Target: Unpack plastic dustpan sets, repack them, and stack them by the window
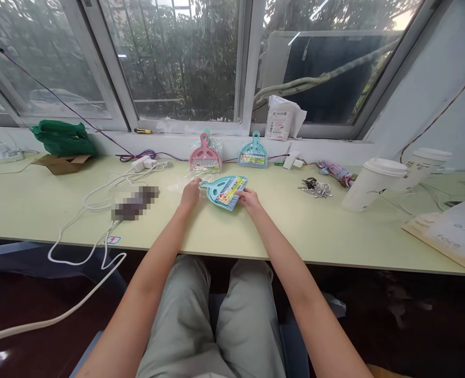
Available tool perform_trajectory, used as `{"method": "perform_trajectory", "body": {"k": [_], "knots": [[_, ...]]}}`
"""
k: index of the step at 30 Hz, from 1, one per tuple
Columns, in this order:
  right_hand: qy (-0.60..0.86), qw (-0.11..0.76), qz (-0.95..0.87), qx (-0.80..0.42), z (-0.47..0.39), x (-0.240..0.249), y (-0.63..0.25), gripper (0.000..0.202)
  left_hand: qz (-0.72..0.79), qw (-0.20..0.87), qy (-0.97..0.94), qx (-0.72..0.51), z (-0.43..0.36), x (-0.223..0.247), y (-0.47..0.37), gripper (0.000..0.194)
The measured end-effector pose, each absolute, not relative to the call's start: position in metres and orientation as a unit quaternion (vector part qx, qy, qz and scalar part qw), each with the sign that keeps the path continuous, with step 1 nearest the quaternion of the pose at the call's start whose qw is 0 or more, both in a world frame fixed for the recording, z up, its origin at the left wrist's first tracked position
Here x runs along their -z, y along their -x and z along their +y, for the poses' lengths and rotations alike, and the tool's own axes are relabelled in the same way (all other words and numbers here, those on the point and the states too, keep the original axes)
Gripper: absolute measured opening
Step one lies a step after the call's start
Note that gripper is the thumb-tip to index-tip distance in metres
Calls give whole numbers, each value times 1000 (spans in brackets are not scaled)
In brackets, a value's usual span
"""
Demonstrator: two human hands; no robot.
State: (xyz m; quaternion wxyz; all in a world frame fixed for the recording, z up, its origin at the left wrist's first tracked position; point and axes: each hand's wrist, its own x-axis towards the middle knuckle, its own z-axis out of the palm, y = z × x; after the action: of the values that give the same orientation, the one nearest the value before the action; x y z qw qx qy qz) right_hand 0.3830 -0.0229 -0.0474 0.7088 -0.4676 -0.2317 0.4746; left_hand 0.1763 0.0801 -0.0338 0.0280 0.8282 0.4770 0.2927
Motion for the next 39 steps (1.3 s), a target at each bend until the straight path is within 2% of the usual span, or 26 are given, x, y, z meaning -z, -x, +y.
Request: {"method": "perform_trajectory", "body": {"k": [3, 10, 14, 16, 18, 21, 23, 26, 30, 35, 39], "knots": [[450, 720, -249, -467, -25, 46, -381, 16, 384, 54, -868, -310, 71, 34, -186, 56], [411, 765, -265, -419, -28, 39, -381, 12, 292, 113, -858, -407, 50, 25, -196, 48], [373, 796, -264, -398, -30, 34, -382, 15, 424, 118, -718, -539, 44, 13, -198, 81], [361, 801, -267, -395, -31, 33, -382, 16, 476, 184, -648, -566, 48, 11, -198, 87], [358, 802, -272, -394, -32, 33, -380, 17, 470, 318, -617, -546, 55, 12, -198, 86], [365, 795, -282, -394, -32, 33, -376, 18, 358, 536, -582, -496, 65, 18, -200, 79], [370, 787, -294, -398, -32, 33, -373, 17, 268, 609, -563, -490, 66, 22, -203, 76], [374, 780, -309, -397, -31, 33, -370, 18, 199, 642, -561, -483, 62, 27, -207, 73], [364, 796, -292, -385, -30, 33, -368, 19, 175, 688, -556, -432, 58, 30, -212, 52], [359, 805, -278, -381, -27, 34, -369, 16, 189, 720, -560, -364, 51, 31, -217, 50], [357, 816, -262, -371, -26, 33, -370, 17, 166, 739, -609, -235, 41, 30, -217, 57]]}}
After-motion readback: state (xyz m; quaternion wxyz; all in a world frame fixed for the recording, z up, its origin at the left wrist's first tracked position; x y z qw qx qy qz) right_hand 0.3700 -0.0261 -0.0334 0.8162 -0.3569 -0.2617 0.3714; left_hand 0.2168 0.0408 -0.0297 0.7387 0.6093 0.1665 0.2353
